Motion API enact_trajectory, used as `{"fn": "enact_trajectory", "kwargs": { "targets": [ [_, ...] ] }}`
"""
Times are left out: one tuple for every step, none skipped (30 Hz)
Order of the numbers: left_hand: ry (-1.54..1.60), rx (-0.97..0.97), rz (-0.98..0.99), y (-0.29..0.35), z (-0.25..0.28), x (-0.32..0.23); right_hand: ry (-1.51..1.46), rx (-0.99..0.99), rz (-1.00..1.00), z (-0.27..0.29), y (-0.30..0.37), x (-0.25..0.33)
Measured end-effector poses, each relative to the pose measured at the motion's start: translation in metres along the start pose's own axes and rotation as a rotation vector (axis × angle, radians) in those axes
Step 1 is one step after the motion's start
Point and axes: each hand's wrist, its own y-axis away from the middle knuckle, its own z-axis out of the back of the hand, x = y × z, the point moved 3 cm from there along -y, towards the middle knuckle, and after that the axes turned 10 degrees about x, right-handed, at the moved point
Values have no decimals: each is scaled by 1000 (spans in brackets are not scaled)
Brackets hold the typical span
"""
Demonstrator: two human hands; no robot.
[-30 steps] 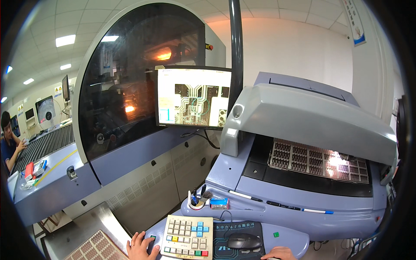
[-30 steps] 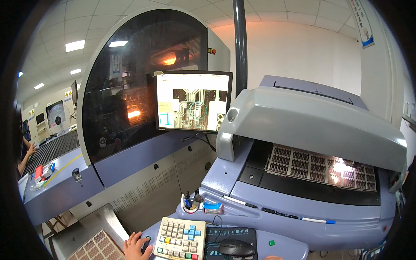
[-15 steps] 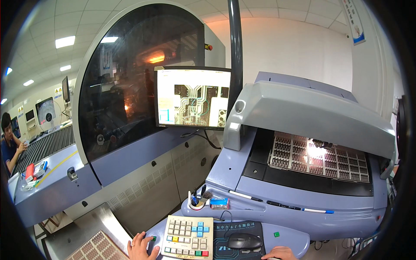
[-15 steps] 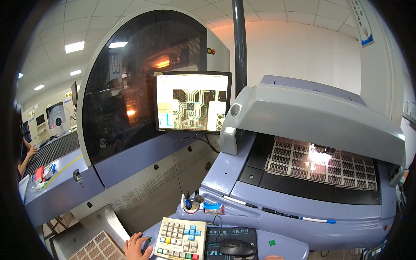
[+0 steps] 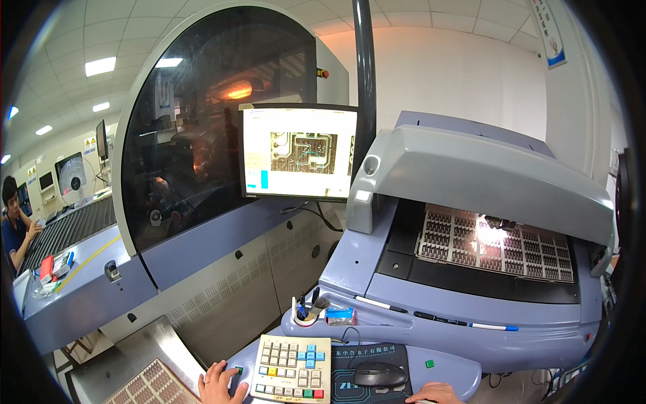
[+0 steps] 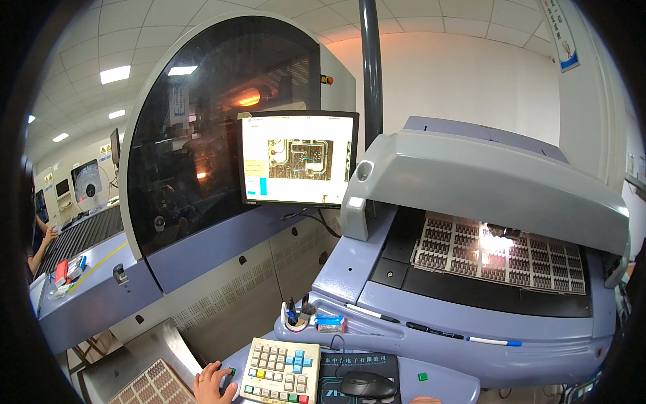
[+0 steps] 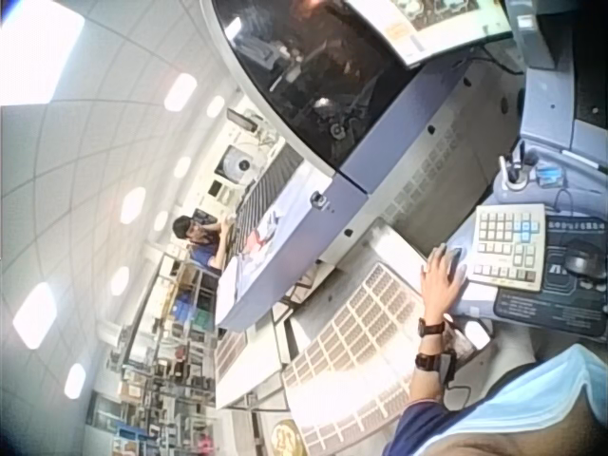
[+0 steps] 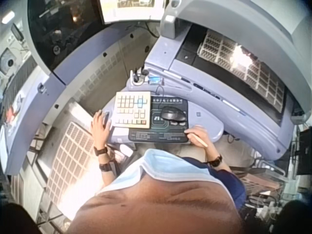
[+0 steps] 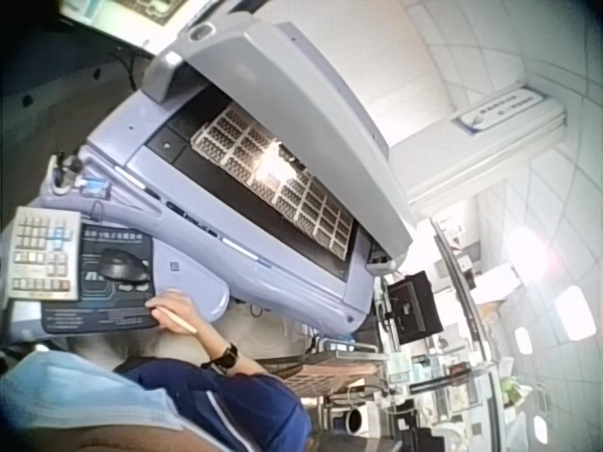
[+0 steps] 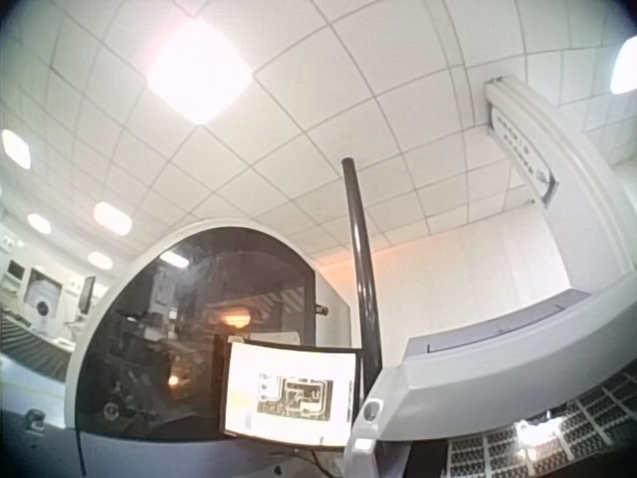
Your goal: Inspecting and manually adjusting small components on a printed circuit board inside a manufacturing machine using a stylus.
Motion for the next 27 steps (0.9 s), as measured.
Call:
{"fn": "enact_trajectory", "kwargs": {
  "targets": [
    [-1,-1,-1,0,0,0,0,-2,1,0,0,1],
    [3,-3,-2,0,0,0,-3,3,0,0,-1,1],
    [6,-4,-2,-1,-1,1,-7,8,-1,0,-1,0],
    [6,-3,-2,-1,-2,3,-8,8,-2,0,-2,0],
    [-14,-6,-8,-1,-4,4,-8,6,6,0,-1,-1],
    [-35,-9,-14,-1,-5,5,-8,3,14,0,-1,-1],
    [-36,-8,-15,-1,-4,5,-8,2,14,0,-1,-1],
    [-52,-1,-21,0,-3,4,0,3,18,0,-1,-1],
    [-68,6,-28,0,-1,2,8,4,23,0,-1,-1],
    [-69,6,-30,1,0,1,8,1,23,-1,0,-1],
    [-59,-3,-27,0,0,0,8,10,26,0,0,-3],
    [-49,-12,-24,-1,1,-1,7,18,29,0,-1,-4],
    [-49,-11,-25,-1,0,-1,8,17,28,0,-2,-4],
    [-23,-24,-21,-1,-1,0,10,12,37,0,-1,-4],
    [3,-37,-17,-1,-1,0,12,7,46,0,-1,-4],
    [3,-37,-19,-1,-1,-1,13,6,47,1,-1,-3],
    [3,-32,-14,-1,-1,-1,30,7,49,2,-2,-1],
    [3,-27,-10,-1,-2,0,47,9,52,2,-3,-1],
    [2,-27,-9,-1,-2,0,46,9,52,2,-3,-1],
    [-7,-23,-6,0,-2,0,36,6,51,2,-2,-1],
    [-16,-20,-3,2,-2,1,25,4,50,1,0,-1],
    [-18,-24,-4,4,-3,1,25,2,54,1,1,0],
    [-26,-19,-3,1,-3,2,22,2,50,1,-2,1],
    [-34,-15,-2,-1,-3,3,20,2,45,2,-5,2],
    [-33,-8,-2,-4,-3,4,19,3,39,2,-7,1],
    [-33,-8,0,-1,-4,4,15,3,38,1,-4,2],
    [-33,-7,2,2,-5,5,11,2,36,0,-1,2]
  ]
}}
